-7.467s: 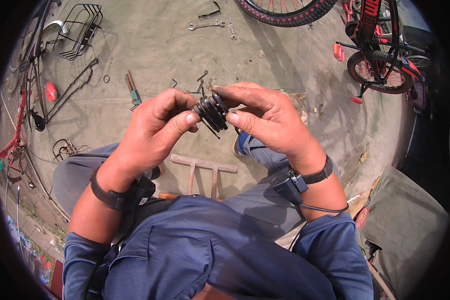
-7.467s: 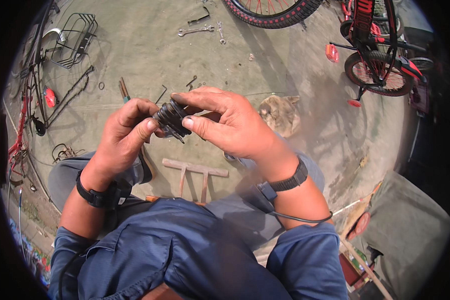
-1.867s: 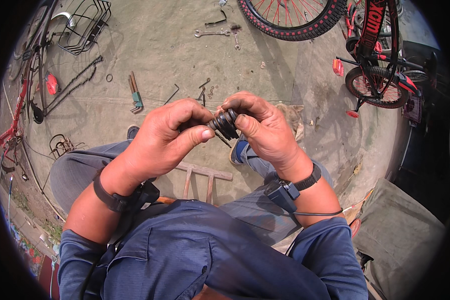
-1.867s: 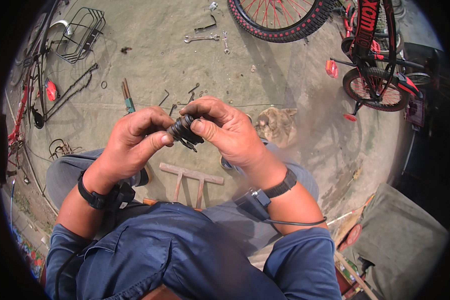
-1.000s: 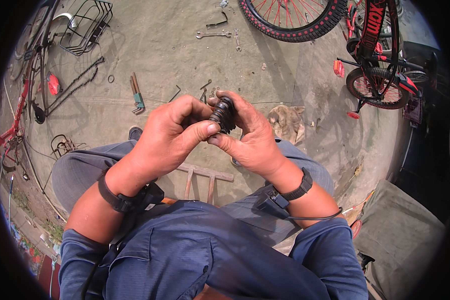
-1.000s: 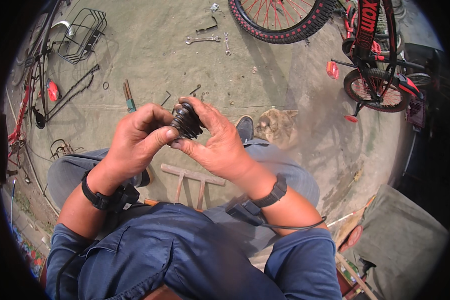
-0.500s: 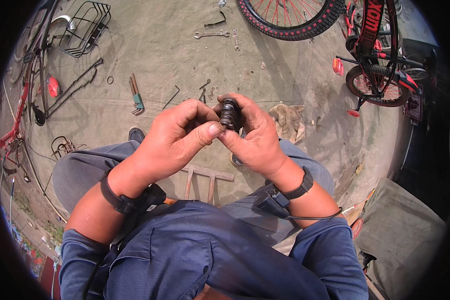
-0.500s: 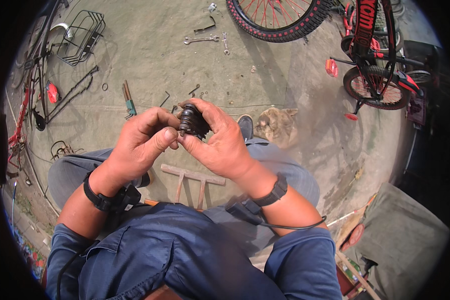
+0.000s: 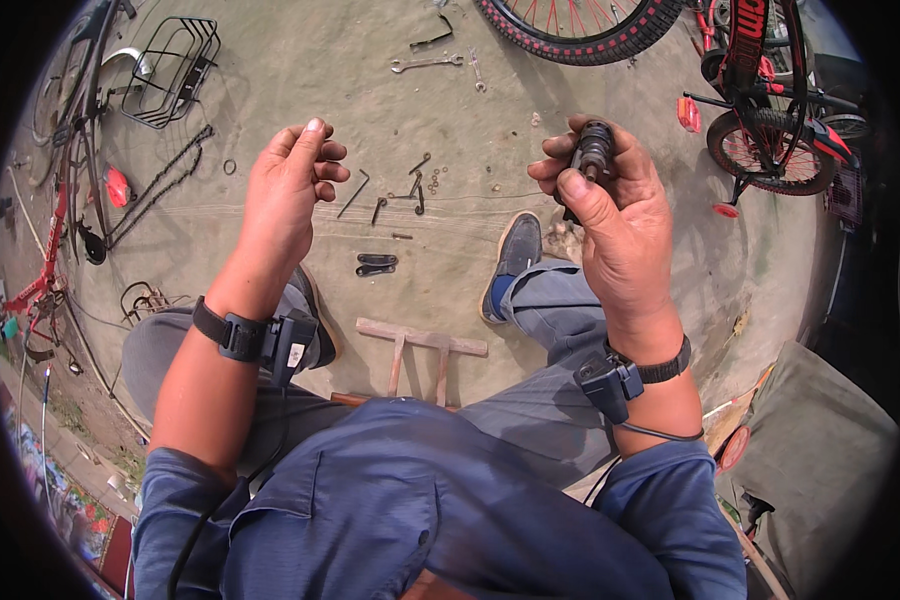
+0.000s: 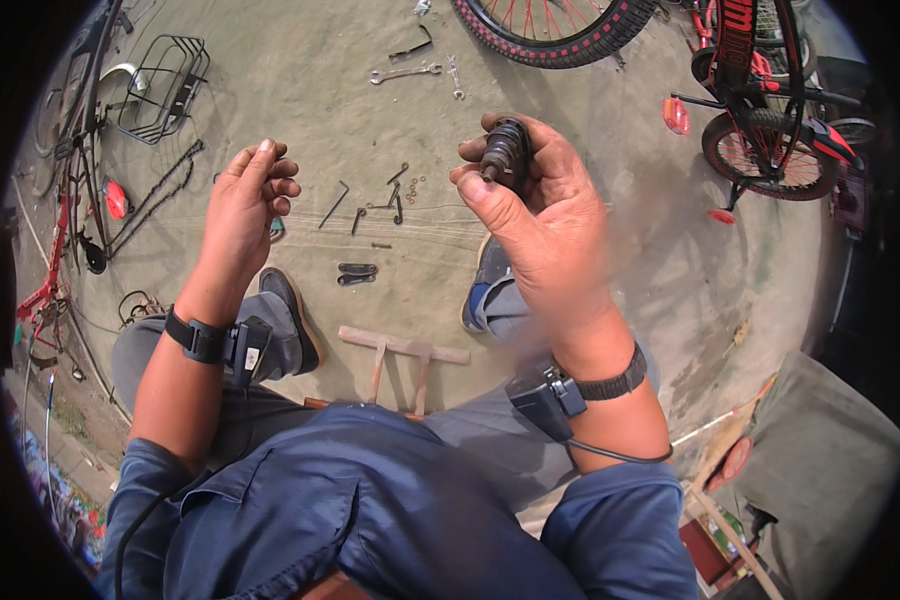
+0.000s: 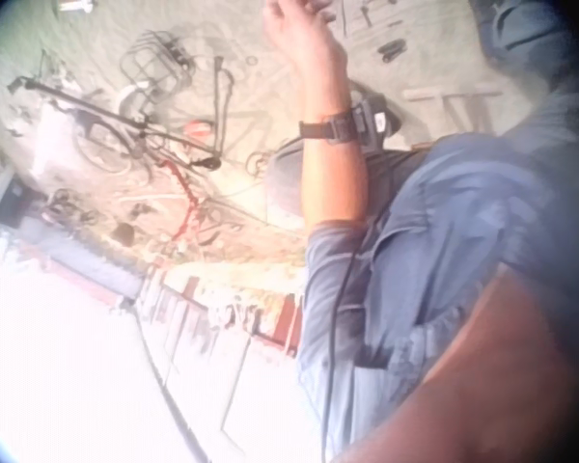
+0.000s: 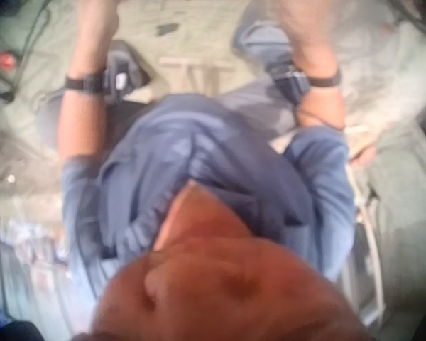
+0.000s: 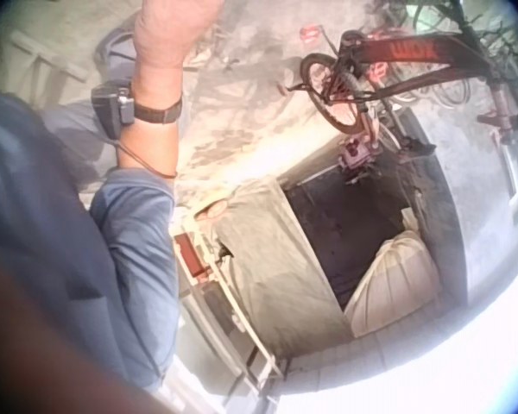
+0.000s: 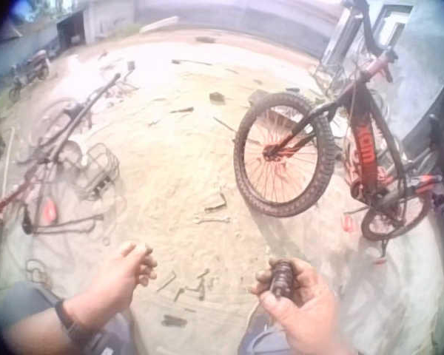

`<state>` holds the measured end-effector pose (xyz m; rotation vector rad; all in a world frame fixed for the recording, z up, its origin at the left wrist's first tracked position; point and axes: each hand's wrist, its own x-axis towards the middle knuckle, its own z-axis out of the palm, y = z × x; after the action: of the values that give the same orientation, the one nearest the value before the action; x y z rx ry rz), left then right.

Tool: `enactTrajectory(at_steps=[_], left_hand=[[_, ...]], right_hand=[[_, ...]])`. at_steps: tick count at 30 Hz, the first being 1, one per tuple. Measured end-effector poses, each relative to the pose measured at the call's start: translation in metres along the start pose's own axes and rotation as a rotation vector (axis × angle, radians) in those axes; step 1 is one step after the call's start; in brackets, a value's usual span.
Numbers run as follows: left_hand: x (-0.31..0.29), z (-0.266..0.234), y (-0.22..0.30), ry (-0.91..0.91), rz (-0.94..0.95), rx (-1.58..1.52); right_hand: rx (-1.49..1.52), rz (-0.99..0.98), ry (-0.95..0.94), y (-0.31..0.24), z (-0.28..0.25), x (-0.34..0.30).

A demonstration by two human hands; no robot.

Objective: The person assembles a bicycle pedal by hand, inserting a spring and attaching a metal plate to the pedal body. They then use an Allen key to tighten a screw, securing the components together.

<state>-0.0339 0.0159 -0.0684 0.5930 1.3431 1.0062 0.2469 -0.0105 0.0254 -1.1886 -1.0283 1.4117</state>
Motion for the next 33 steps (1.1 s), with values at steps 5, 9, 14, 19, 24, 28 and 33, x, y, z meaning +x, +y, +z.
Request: enactTrajectory(at_steps=[5, 9, 14, 19, 24, 28, 33], left_hand=[[0.042, -0.021, -0.028, 0.164, -0.043, 0.197], [0.064, -0.041, -0.047, 0.260, -0.069, 0.336], [0.086, -0.048, -0.064, 0.315, -0.016, 0.388], [0.102, -0.040, -0.080, 0.314, -0.039, 0.515], [0.119, -0.033, -0.101, 0.290, 0.009, 0.708], [0.118, -0.017, -0.122, -0.107, 0.065, 1.201], [0.106, 0.002, -0.151, -0.683, 0.167, 1.645]], right_hand=[[-0.034, -0.005, 0.073, -0.016, -0.012, 0.000], [-0.004, 0.017, 0.127, -0.021, -0.022, -0.002], [0.067, -0.028, 0.113, -0.021, -0.038, -0.002], [0.041, -0.006, 0.024, -0.023, -0.054, -0.001], [0.087, 0.014, 0.013, -0.024, -0.058, 0.000], [0.121, 0.061, 0.013, -0.027, -0.058, 0.000], [0.136, 0.097, 0.026, -0.032, -0.060, 0.004]])
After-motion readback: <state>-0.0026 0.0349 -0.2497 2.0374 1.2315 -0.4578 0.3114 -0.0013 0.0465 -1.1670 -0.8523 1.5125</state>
